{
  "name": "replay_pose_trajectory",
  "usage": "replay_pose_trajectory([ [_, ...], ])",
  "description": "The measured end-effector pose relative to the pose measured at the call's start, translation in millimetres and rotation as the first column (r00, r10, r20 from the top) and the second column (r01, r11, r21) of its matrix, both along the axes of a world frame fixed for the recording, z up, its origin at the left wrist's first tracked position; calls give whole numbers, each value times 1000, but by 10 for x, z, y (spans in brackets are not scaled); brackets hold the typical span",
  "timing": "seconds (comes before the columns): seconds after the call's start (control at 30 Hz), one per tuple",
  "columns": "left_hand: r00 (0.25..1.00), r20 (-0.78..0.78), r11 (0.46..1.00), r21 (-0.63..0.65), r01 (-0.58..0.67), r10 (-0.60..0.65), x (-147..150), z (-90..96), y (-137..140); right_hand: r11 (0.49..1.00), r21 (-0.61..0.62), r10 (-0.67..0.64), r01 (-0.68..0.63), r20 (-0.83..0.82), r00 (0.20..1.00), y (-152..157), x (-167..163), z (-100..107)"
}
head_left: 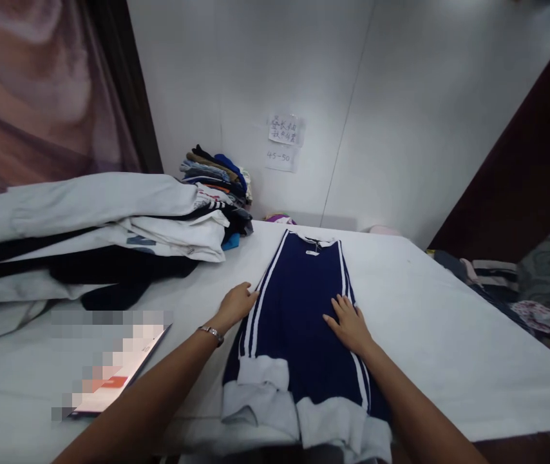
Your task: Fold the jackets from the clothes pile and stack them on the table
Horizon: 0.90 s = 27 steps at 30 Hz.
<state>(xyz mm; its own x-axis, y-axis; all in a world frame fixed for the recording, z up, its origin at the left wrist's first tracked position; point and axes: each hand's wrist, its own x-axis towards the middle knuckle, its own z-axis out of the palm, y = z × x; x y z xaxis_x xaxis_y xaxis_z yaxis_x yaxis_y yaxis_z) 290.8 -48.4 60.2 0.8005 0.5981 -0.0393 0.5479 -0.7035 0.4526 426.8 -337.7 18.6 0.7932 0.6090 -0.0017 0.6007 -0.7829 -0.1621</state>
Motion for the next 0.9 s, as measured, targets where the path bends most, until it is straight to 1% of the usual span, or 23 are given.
replay_pose_trajectory([
  [0.07, 1000, -25, 999, -41, -2, 1, -54, -41, -3, 1000, 0, -10, 10, -13, 1000, 9, 11, 9],
  [0.13, 999, -36, 998, -56, -9, 7, -89, -45, -39, 999, 32, -10, 11, -10, 1000, 31, 11, 50],
  [0.17, 999, -35, 999, -53, -14, 12, -102, -34, -62, 998, 68, 3, -3, 4, 1000, 51, 4, 85],
  [0.23, 1000, -24, 999, -35, -18, 17, -120, -4, -108, 983, 171, 67, -72, 35, 997, 121, -25, 181],
  [0.3, 1000, -11, 1000, -24, -1, 1, -129, 22, -151, 944, 289, 160, -160, 23, 987, 242, -61, 292],
  [0.37, 1000, -8, 999, -32, 21, -21, -129, 38, -196, 893, 394, 252, -217, -39, 967, 421, -80, 397],
  [0.43, 999, -1, 998, -45, 35, -36, -121, 48, -252, 853, 464, 317, -240, -95, 944, 652, -56, 484],
  [0.47, 999, 12, 998, -46, 46, -46, -114, 51, -285, 847, 474, 330, -242, -111, 937, 784, -23, 521],
  [0.5, 997, 41, 997, -47, 63, -61, -106, 51, -321, 852, 467, 327, -238, -119, 938, 921, 24, 553],
  [0.57, 986, 139, 991, -85, 107, -94, -85, 35, -391, 881, 424, 284, -212, -115, 952, 1203, 146, 605],
  [0.67, 962, 261, 963, -227, 143, -81, -51, -40, -454, 922, 357, 199, -152, -100, 975, 1596, 351, 644],
  [0.73, 961, 272, 949, -286, 134, -54, -39, -108, -460, 942, 316, 149, -110, -101, 984, 1819, 465, 642],
  [0.8, 955, 293, 944, -303, 130, -37, -44, -164, -452, 963, 263, 89, -58, -107, 990, 2014, 553, 624],
  [0.9, 932, 360, 926, -339, 166, -36, -85, -206, -455, 982, 187, -6, 28, -116, 993, 2263, 662, 581],
])
